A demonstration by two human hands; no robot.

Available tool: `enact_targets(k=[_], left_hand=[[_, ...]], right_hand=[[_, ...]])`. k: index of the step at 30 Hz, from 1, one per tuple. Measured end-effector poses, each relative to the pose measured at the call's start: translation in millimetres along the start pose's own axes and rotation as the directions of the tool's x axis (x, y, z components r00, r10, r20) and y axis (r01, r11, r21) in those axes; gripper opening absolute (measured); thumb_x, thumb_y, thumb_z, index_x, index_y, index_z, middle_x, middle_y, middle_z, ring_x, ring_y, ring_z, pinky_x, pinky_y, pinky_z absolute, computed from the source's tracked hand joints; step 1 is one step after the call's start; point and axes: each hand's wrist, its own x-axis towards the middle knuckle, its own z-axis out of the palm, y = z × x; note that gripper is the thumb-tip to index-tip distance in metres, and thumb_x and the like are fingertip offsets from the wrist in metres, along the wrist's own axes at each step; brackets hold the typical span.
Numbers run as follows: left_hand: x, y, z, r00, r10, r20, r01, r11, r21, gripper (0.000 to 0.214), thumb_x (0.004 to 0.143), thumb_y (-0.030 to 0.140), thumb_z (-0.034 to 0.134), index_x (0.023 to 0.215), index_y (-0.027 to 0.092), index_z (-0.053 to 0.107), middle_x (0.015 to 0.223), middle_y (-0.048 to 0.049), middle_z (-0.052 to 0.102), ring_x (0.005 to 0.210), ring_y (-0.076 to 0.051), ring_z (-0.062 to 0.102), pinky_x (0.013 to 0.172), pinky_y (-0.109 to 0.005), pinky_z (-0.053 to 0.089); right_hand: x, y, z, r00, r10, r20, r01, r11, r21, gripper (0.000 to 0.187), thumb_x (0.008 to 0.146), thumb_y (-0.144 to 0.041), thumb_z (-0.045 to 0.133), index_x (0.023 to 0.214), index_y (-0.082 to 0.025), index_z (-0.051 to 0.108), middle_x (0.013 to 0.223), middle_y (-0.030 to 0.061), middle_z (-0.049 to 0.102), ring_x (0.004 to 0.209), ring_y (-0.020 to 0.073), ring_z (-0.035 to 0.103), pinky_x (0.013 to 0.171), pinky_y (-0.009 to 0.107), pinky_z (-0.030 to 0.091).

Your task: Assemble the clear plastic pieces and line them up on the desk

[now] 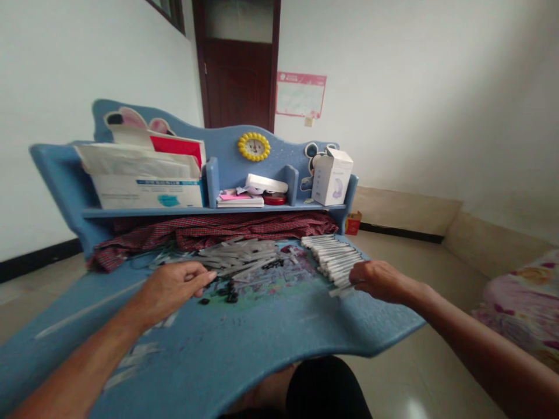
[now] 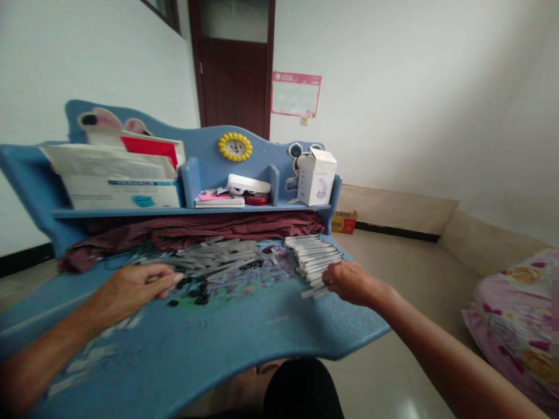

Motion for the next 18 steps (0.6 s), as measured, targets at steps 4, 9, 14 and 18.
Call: enact_targets(k=[4,9,14,18], left_hand=[[0.8,1.7,1.0,1.000,-0.019,0.011,0.018,1.000,0.018,0.041,0.066,0.057,0.041,0.065,0.020,0.058,0.053,0.0041,0.056,0.049,-0.012,0.047,0.049,-0.020,0.030],[4.0,-3.6,2.6,0.999,-0.038,0.033,0.036,0.997,0.062,0.043,0.066,0.058,0.040,0.068,0.019,0.058,0.054,0.0037,0.056,0.051,-0.013,0.049,0.050,-0.021,0.032],[6.3,-7.3,6.7,0.997,-0.042,0.066,0.037,0.997,0.072,0.042,0.067,0.058,0.040,0.067,0.019,0.058,0.053,0.0039,0.056,0.053,-0.013,0.049,0.050,-0.020,0.031],[4.9,-5.3,6.3,0.997,-0.054,0.062,0.048,0.995,0.088,0.038,0.070,0.053,0.042,0.068,0.019,0.059,0.054,0.0043,0.055,0.052,-0.012,0.048,0.051,-0.019,0.031]], right_hand=[[-23.0,20.7,24.0,1.000,0.014,0.002,-0.014,1.000,0.019,0.011,0.077,-0.019,0.051,0.081,-0.021,0.061,0.084,0.0037,0.062,0.075,0.0180,0.057,0.062,0.027,0.039],[-27.5,30.0,38.1,0.999,0.034,-0.016,-0.034,0.999,0.006,0.014,0.080,-0.016,0.046,0.077,-0.020,0.059,0.083,0.0043,0.060,0.073,0.0160,0.055,0.062,0.026,0.038],[-24.6,30.0,42.7,0.997,0.016,-0.070,-0.018,1.000,-0.018,0.019,0.080,-0.012,0.041,0.076,-0.018,0.058,0.080,0.0047,0.059,0.074,0.0144,0.054,0.065,0.024,0.037],[-25.8,24.9,43.1,0.991,-0.009,-0.135,0.002,0.999,-0.053,0.019,0.080,-0.010,0.040,0.076,-0.017,0.058,0.077,0.0051,0.058,0.072,0.0145,0.053,0.064,0.025,0.037]])
